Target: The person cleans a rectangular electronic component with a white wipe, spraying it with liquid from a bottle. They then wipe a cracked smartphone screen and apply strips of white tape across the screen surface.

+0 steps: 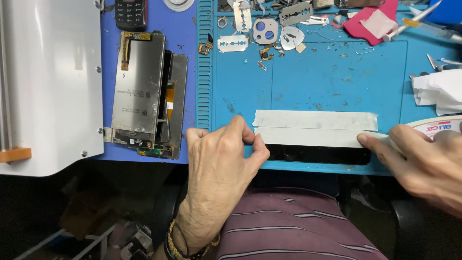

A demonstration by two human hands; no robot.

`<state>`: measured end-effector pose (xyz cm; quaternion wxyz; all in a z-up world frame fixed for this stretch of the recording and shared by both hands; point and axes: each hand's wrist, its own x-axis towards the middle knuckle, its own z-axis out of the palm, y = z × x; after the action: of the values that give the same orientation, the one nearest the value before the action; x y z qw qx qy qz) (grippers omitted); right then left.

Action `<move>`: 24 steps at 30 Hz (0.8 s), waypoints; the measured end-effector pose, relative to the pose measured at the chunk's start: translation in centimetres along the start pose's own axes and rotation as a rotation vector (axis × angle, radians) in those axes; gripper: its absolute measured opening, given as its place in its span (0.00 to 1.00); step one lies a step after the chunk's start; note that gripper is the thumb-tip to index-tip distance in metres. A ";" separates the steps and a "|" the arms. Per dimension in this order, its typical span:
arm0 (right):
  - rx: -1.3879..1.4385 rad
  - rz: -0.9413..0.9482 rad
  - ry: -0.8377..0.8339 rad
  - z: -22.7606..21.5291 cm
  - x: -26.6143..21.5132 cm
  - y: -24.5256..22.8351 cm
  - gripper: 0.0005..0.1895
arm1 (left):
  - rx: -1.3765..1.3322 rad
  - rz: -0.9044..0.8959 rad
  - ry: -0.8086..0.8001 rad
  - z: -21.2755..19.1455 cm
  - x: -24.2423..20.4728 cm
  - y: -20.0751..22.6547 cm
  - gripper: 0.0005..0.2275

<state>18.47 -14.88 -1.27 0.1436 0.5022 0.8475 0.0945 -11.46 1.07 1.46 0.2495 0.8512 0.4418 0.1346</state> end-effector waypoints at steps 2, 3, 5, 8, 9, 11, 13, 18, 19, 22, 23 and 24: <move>-0.050 -0.002 -0.087 -0.2 0.0 0.1 0.26 | 0.010 0.002 0.007 0.1 -0.1 0.1 0.07; -0.098 -0.003 -0.174 -0.3 0.0 0.1 0.31 | 0.020 0.002 0.012 0.1 -0.1 0.1 0.08; -0.134 -0.037 -0.185 -0.4 0.2 0.2 0.33 | -0.003 -0.006 0.048 -0.1 -0.2 -0.5 0.10; -0.121 -0.029 -0.219 -1.1 0.8 0.5 0.32 | -0.078 0.018 0.121 -0.9 -0.8 -0.4 0.10; -0.069 0.009 -0.239 -1.3 1.2 0.6 0.30 | -0.127 0.044 0.158 -1.3 -1.0 -0.2 0.13; -0.069 -0.007 -0.242 -2.3 1.8 0.9 0.29 | -0.060 0.155 0.244 0.1 -2.5 -0.8 0.13; -0.066 -0.020 -0.248 -2.9 2.1 1.1 0.28 | 0.003 0.270 0.325 1.1 -3.8 -0.8 0.14; -0.087 0.003 -0.214 -3.4 2.5 0.8 0.25 | 0.310 0.416 0.025 3.6 -6.1 -0.4 0.32; -0.088 0.010 -0.213 -3.7 2.6 0.8 0.25 | 0.312 0.423 0.026 3.5 -6.0 0.0 0.32; -0.091 0.022 -0.274 -3.9 2.7 0.6 0.25 | 0.299 0.408 0.028 3.4 -5.3 1.2 0.34; -0.084 0.042 -0.239 -3.8 2.7 0.5 0.23 | 0.256 0.426 0.016 3.6 -5.0 1.7 0.35; -0.078 0.062 -0.203 -3.7 2.7 0.5 0.22 | 0.213 0.443 0.003 3.7 -4.6 2.2 0.37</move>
<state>16.39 -12.37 1.95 0.2452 0.5292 0.8083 0.0805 -10.92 -4.96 -0.48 0.1220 0.9485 0.2566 0.1401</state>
